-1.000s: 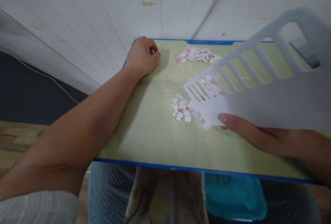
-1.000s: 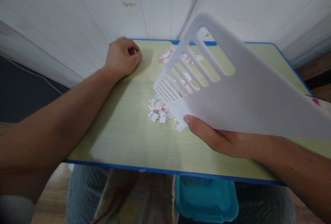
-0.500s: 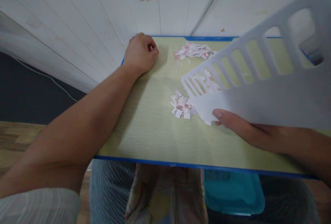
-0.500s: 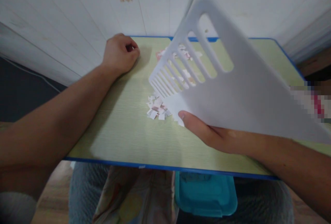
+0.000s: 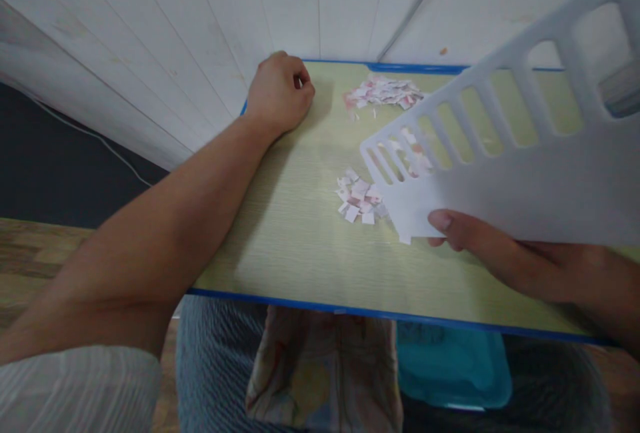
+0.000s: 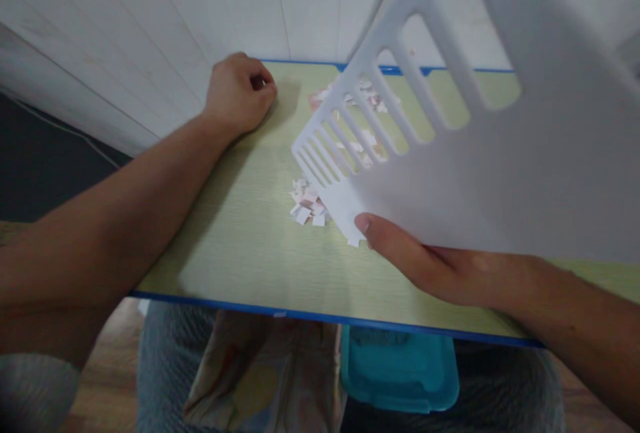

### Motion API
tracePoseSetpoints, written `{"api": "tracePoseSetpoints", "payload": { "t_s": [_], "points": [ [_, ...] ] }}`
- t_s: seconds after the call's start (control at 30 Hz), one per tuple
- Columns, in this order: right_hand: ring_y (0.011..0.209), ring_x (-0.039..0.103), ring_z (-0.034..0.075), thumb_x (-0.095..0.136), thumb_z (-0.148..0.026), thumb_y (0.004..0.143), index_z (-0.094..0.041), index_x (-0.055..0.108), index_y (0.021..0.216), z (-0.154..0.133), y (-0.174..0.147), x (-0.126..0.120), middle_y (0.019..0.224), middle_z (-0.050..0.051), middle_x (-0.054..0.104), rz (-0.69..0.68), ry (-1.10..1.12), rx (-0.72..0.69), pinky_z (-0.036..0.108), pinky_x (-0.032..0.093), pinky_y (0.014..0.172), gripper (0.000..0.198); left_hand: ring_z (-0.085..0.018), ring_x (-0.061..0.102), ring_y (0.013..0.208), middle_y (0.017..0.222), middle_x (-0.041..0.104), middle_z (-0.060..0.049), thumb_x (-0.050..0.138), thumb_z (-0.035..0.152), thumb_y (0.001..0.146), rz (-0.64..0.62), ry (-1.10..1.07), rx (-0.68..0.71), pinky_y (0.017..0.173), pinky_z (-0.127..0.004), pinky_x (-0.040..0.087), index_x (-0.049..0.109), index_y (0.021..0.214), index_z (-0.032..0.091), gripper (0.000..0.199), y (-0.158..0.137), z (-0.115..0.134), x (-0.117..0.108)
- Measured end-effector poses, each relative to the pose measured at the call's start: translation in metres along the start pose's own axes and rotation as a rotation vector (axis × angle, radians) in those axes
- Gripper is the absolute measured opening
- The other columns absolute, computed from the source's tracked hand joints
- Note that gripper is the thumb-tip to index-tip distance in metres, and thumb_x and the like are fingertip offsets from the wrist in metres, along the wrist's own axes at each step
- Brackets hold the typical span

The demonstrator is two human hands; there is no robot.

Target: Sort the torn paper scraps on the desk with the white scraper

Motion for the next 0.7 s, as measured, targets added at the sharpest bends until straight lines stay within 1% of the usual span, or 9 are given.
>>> {"api": "tracePoseSetpoints", "payload": {
  "t_s": [0.1,0.17,0.23,0.33,0.4,0.5,0.57,0.63,0.7],
  "points": [
    [0.126,0.080,0.037,0.075,-0.053,0.103,-0.036,0.087,0.100,-0.013,-0.002,0.005,0.096,0.002,0.086,0.027,-0.044,0.016,0.049,0.065,0.113,0.021,-0.019,0.056,0.098,0.111,0.078,-0.001,0.062,0.024,0.094,-0.001,0.005,0.018,0.105,-0.038,0.051,0.077,0.094,0.030,0.016,-0.001,0.001,-0.001],
    [0.128,0.079,0.037,0.072,-0.057,0.104,-0.035,0.087,0.099,-0.016,-0.004,0.007,0.098,0.003,0.087,0.039,-0.086,0.056,0.048,0.066,0.113,0.027,-0.020,0.057,0.098,0.110,0.077,-0.001,0.062,0.024,0.094,-0.005,0.005,0.020,0.105,-0.039,0.052,0.076,0.093,0.031,0.016,-0.001,0.002,-0.001],
    [0.119,0.082,0.036,0.071,-0.059,0.105,-0.034,0.086,0.090,-0.015,-0.005,0.007,0.094,0.004,0.086,0.043,-0.119,0.082,0.049,0.067,0.110,0.033,-0.020,0.057,0.098,0.111,0.077,-0.001,0.062,0.023,0.093,-0.005,-0.001,0.013,0.106,-0.040,0.052,0.076,0.093,0.032,0.016,-0.001,0.001,-0.001],
    [0.096,0.084,0.034,0.071,-0.059,0.106,-0.033,0.080,0.077,-0.008,-0.005,0.005,0.078,0.003,0.081,0.050,-0.140,0.109,0.051,0.068,0.106,0.040,-0.020,0.056,0.099,0.111,0.076,0.000,0.063,0.024,0.094,0.000,-0.012,0.020,0.108,-0.040,0.052,0.075,0.093,0.031,0.014,0.000,0.001,0.000],
    [0.096,0.085,0.034,0.071,-0.057,0.106,-0.034,0.080,0.079,-0.004,-0.003,0.005,0.078,0.002,0.081,0.059,-0.135,0.125,0.051,0.067,0.107,0.037,-0.019,0.056,0.098,0.108,0.076,0.000,0.064,0.023,0.093,0.005,-0.008,0.024,0.107,-0.038,0.052,0.075,0.091,0.031,0.013,0.001,0.000,0.000],
    [0.121,0.083,0.037,0.073,-0.053,0.106,-0.037,0.088,0.102,-0.007,0.001,0.008,0.100,0.001,0.088,0.008,-0.096,0.067,0.049,0.065,0.114,0.022,-0.019,0.055,0.097,0.107,0.076,0.000,0.064,0.023,0.094,0.007,-0.001,0.023,0.104,-0.038,0.053,0.075,0.091,0.032,0.014,0.001,0.000,-0.001],
    [0.133,0.078,0.037,0.073,-0.052,0.105,-0.040,0.087,0.123,-0.011,0.001,0.011,0.114,-0.001,0.089,-0.032,-0.062,0.002,0.047,0.063,0.117,0.025,-0.020,0.056,0.097,0.109,0.077,0.000,0.064,0.023,0.094,0.002,-0.002,0.022,0.103,-0.039,0.053,0.075,0.091,0.033,0.015,0.001,0.001,-0.001],
    [0.135,0.077,0.037,0.072,-0.053,0.105,-0.040,0.084,0.137,-0.013,0.000,0.012,0.121,0.000,0.089,-0.045,-0.041,-0.031,0.047,0.063,0.118,0.036,-0.020,0.056,0.096,0.110,0.077,0.000,0.064,0.022,0.093,0.002,0.003,0.017,0.103,-0.039,0.053,0.075,0.091,0.032,0.015,0.002,0.001,0.000],
    [0.130,0.080,0.037,0.073,-0.057,0.104,-0.039,0.084,0.138,-0.008,-0.002,0.011,0.118,0.000,0.089,-0.048,-0.044,-0.026,0.048,0.064,0.115,0.040,-0.019,0.056,0.096,0.109,0.077,0.001,0.064,0.021,0.093,0.000,0.009,0.013,0.104,-0.039,0.053,0.075,0.091,0.031,0.015,0.003,0.001,0.001]
  ]
}}
Point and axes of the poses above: each hand's wrist, its own y-axis towards the middle knuckle, its own x-axis out of the palm, z = x × y, the point moved 3 cm from there along y, towards the middle knuckle
